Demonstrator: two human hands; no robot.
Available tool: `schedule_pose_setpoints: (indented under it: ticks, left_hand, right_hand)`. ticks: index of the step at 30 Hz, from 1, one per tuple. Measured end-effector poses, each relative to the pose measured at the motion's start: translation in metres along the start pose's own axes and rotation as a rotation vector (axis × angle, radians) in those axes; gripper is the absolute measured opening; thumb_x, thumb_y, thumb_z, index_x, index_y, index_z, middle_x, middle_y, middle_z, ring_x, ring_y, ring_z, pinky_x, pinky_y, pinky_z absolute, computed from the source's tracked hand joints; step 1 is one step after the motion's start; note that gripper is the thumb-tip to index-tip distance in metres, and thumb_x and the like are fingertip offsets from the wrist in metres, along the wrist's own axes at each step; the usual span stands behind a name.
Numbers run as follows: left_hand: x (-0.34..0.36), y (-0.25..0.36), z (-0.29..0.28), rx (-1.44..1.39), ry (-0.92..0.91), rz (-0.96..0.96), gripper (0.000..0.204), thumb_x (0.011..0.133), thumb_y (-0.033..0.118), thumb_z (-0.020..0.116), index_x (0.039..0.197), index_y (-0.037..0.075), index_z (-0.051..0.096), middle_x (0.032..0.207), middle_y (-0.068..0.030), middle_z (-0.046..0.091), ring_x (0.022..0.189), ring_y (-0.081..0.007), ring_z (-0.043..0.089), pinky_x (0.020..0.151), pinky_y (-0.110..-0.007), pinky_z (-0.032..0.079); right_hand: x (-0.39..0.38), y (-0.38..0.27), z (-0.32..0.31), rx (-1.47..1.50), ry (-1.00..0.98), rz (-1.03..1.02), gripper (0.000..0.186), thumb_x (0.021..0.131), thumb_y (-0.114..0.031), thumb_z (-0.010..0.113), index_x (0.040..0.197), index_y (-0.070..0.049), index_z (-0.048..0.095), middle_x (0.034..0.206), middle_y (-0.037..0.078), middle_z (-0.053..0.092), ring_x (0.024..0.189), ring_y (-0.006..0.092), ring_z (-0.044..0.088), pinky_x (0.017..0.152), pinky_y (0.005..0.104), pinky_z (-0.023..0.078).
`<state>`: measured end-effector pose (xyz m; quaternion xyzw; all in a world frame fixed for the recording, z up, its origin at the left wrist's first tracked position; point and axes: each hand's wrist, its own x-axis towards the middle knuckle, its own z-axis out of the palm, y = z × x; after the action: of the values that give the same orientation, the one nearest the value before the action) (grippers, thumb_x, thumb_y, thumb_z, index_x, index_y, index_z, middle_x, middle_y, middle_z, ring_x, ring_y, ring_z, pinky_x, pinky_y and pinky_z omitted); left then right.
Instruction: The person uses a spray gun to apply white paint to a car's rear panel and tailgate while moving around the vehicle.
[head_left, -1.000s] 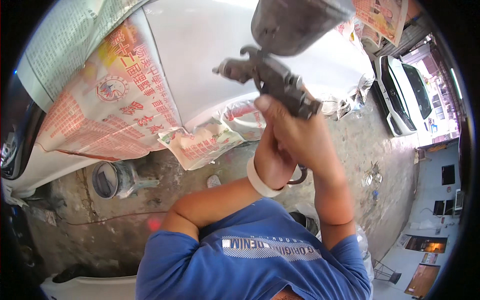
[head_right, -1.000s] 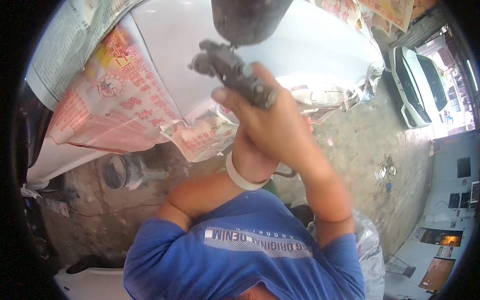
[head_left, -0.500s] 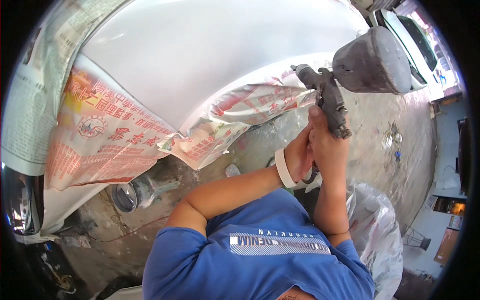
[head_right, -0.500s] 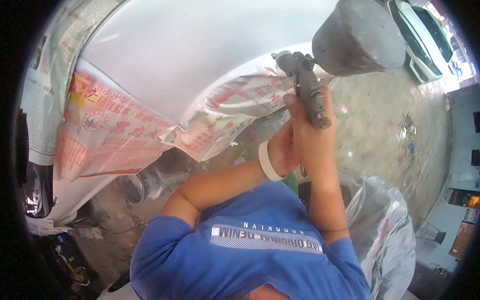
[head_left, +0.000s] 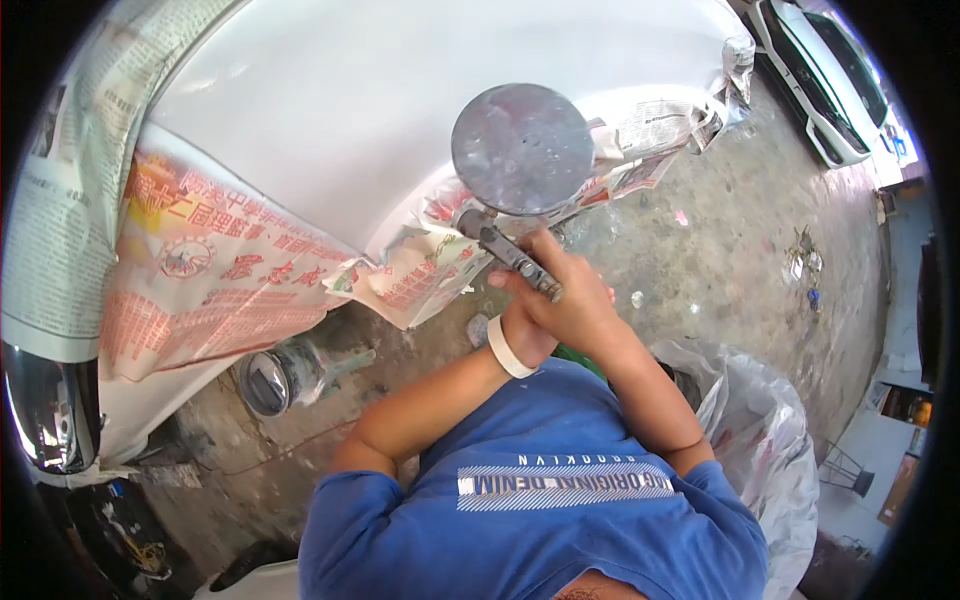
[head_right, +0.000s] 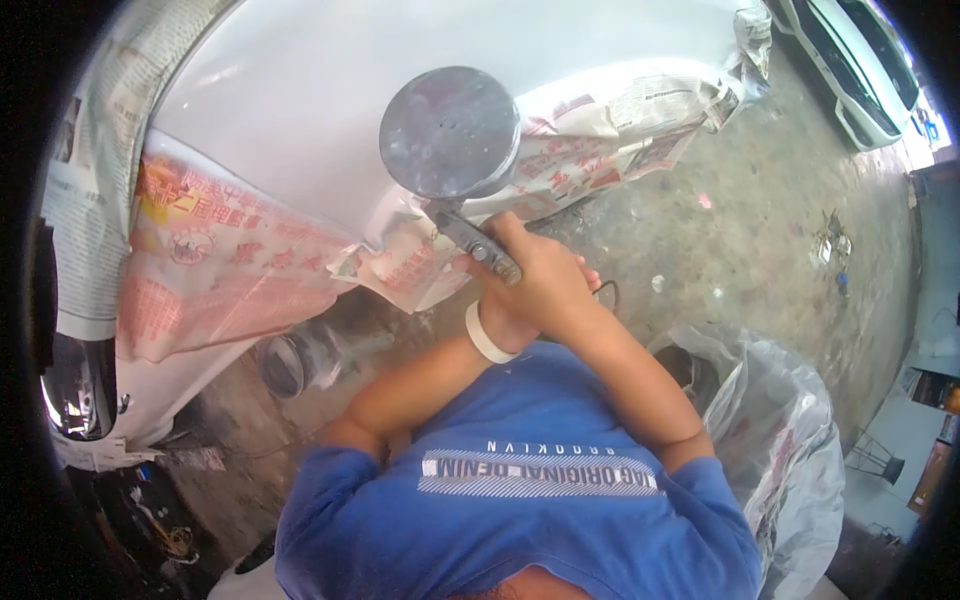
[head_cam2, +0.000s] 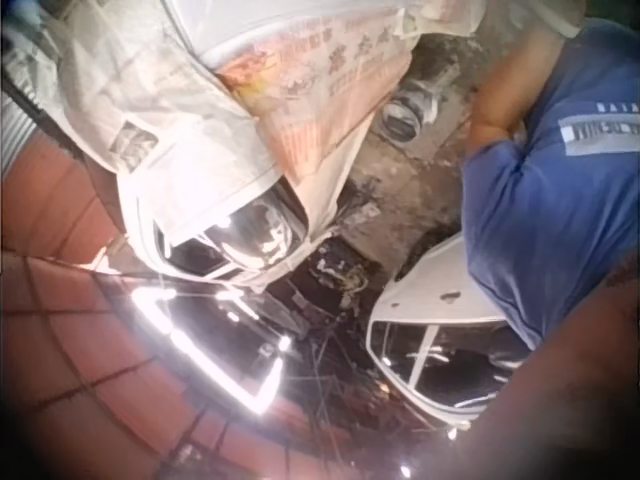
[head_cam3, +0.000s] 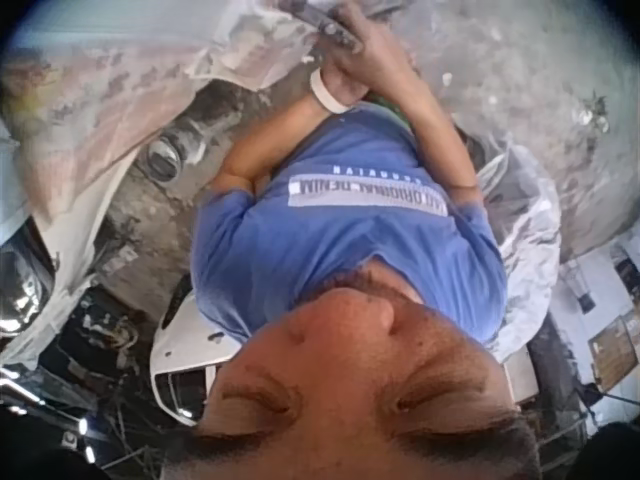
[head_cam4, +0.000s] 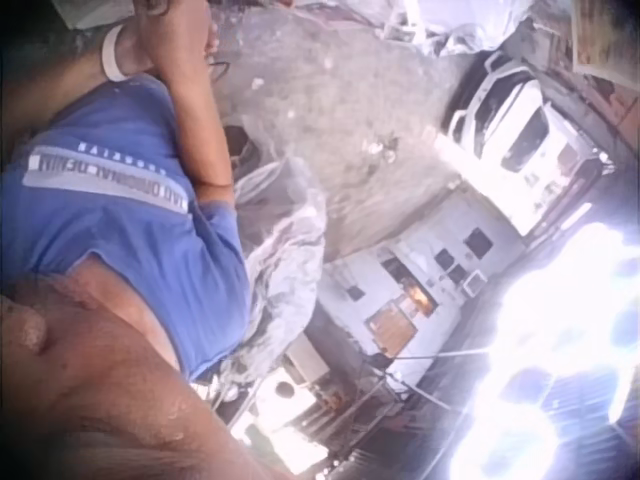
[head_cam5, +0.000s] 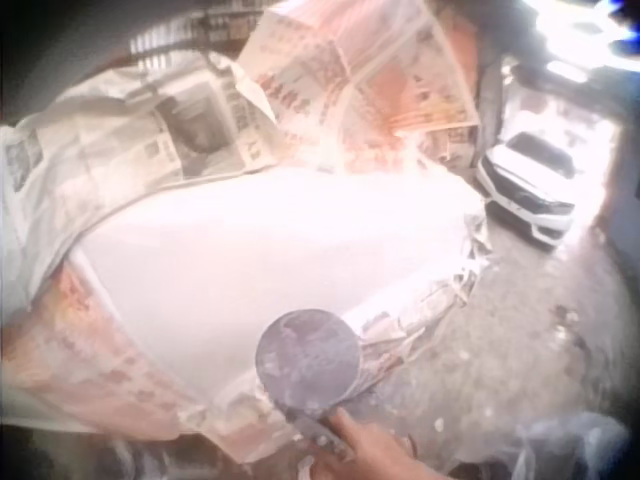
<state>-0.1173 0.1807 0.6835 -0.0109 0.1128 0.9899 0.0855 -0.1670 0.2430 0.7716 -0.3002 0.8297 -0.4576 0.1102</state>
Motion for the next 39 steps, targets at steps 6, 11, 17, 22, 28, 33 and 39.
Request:
schedule_pose_setpoints:
  ticks: [6,11,17,22,28,33,39]
  left_hand:
    - [0.027,0.0,0.012,0.032,-0.075,-0.089,0.044,0.106,0.038,0.042,0.134,0.005,0.05,0.123,-0.0159,0.062,0.114,-0.0318,0.061,0.101,-0.047,0.049]
    - [0.081,-0.019,0.029,0.062,-0.098,-0.184,0.043,0.106,0.037,0.043,0.134,0.005,0.05,0.121,-0.0167,0.063,0.114,-0.0327,0.061,0.101,-0.048,0.049]
    - [0.158,-0.058,0.046,0.124,-0.011,-0.238,0.043,0.105,0.038,0.043,0.131,0.005,0.053,0.115,-0.0189,0.065,0.111,-0.0362,0.062,0.1,-0.051,0.049]
    - [0.228,-0.094,0.051,0.233,0.038,-0.252,0.047,0.104,0.042,0.045,0.131,0.005,0.053,0.116,-0.0164,0.065,0.111,-0.035,0.063,0.099,-0.051,0.05]
    - [0.299,-0.142,0.056,0.309,0.28,-0.197,0.045,0.106,0.043,0.041,0.131,0.007,0.054,0.119,-0.0134,0.064,0.111,-0.0317,0.064,0.1,-0.049,0.05]
    - [0.343,-0.177,0.051,0.317,0.269,-0.167,0.043,0.108,0.042,0.037,0.131,0.01,0.054,0.12,-0.0102,0.064,0.114,-0.0258,0.061,0.103,-0.045,0.047]
    - [0.377,-0.217,0.044,0.298,0.249,-0.24,0.041,0.109,0.041,0.035,0.134,0.014,0.053,0.128,-0.0054,0.062,0.119,-0.022,0.058,0.104,-0.044,0.044]
  right_hand:
    - [0.011,0.011,-0.022,0.117,0.091,0.054,0.046,0.088,-0.033,0.078,0.116,-0.003,0.057,0.1,0.023,0.072,0.096,0.0464,0.067,0.078,0.0482,0.052]
    - [0.027,0.047,-0.066,0.16,0.285,0.258,0.039,0.091,-0.023,0.077,0.117,0.0,0.06,0.088,0.015,0.071,0.079,0.0209,0.066,0.073,0.0364,0.052]
    - [0.048,0.096,-0.136,0.339,0.399,0.211,0.03,0.095,-0.025,0.072,0.108,0.0,0.061,0.085,0.007,0.066,0.077,0.0127,0.056,0.069,0.0302,0.048]
    - [0.065,0.141,-0.197,0.471,0.459,0.276,0.038,0.092,-0.029,0.075,0.111,-0.001,0.06,0.089,0.021,0.069,0.083,0.0299,0.067,0.075,0.0391,0.05]
    - [0.085,0.206,-0.263,0.524,0.476,0.296,0.039,0.092,-0.032,0.073,0.113,-0.001,0.061,0.088,0.02,0.069,0.082,0.0287,0.066,0.077,0.04,0.05]
    - [0.086,0.237,-0.324,0.658,0.451,0.4,0.041,0.093,-0.026,0.072,0.122,0.0,0.061,0.088,0.018,0.07,0.08,0.024,0.065,0.075,0.038,0.051]
    - [0.077,0.291,-0.363,0.751,0.438,0.477,0.05,0.093,-0.025,0.072,0.133,0.001,0.059,0.096,0.016,0.073,0.085,0.0176,0.065,0.079,0.0338,0.052]
